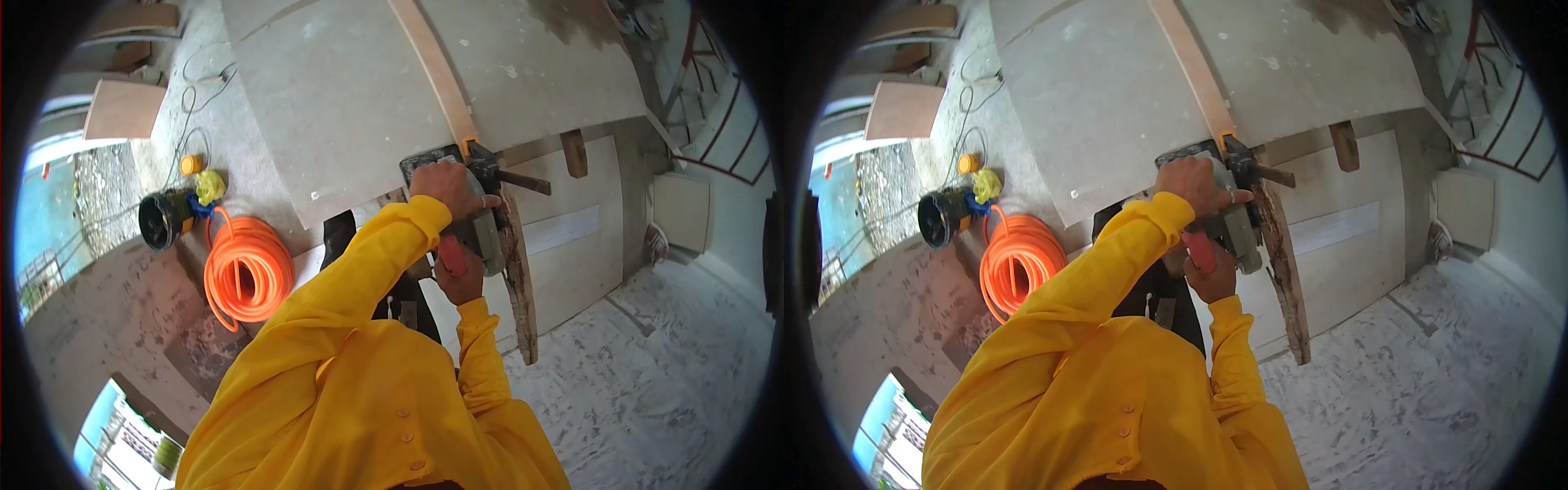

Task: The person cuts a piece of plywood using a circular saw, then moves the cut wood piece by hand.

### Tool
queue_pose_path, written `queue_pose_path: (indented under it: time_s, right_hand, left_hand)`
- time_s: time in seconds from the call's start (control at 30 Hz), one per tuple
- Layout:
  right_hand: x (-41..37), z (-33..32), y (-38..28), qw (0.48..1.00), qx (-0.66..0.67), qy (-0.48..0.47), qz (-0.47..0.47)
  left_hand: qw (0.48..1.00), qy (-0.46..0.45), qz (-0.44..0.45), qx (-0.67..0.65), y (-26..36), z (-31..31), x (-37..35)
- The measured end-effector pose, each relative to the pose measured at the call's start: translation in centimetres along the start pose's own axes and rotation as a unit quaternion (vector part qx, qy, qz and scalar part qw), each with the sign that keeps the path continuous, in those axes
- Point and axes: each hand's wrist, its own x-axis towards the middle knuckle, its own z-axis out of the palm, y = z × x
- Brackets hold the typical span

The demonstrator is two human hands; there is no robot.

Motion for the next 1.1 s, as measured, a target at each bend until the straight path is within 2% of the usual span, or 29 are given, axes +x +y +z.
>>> queue_pose_path:
  time_s: [0.07,0.5,0.67,0.77,0.93,1.03,1.1]
  right_hand:
    - [-0.2,-0.1,0.1,0.999,-0.028,-0.017,0.005]
    - [-0.1,-0.1,-0.4,0.998,0.047,0.022,0.043]
    - [-0.2,0.1,1.0,0.997,0.061,0.006,0.034]
    - [-0.2,-0.1,1.1,0.999,0.026,-0.016,0.043]
    - [0.0,0.0,0.9,0.998,0.050,-0.002,0.047]
    - [0.3,-0.1,0.2,0.998,0.050,-0.002,0.045]
    - [0.5,0.0,0.2,0.998,0.053,-0.004,0.044]
  left_hand:
    - [1.000,0.002,0.001,0.012,0.2,0.1,0.1]
    - [0.996,-0.011,-0.057,0.073,2.3,-0.6,0.0]
    - [0.994,-0.010,-0.069,0.086,2.5,-0.4,0.1]
    - [0.993,0.007,-0.069,0.091,2.3,0.0,0.3]
    - [0.992,0.053,-0.063,0.094,2.2,0.4,0.3]
    - [0.993,0.011,-0.086,0.086,2.3,-0.6,0.6]
    - [0.993,0.020,-0.081,0.084,2.1,-0.4,0.6]
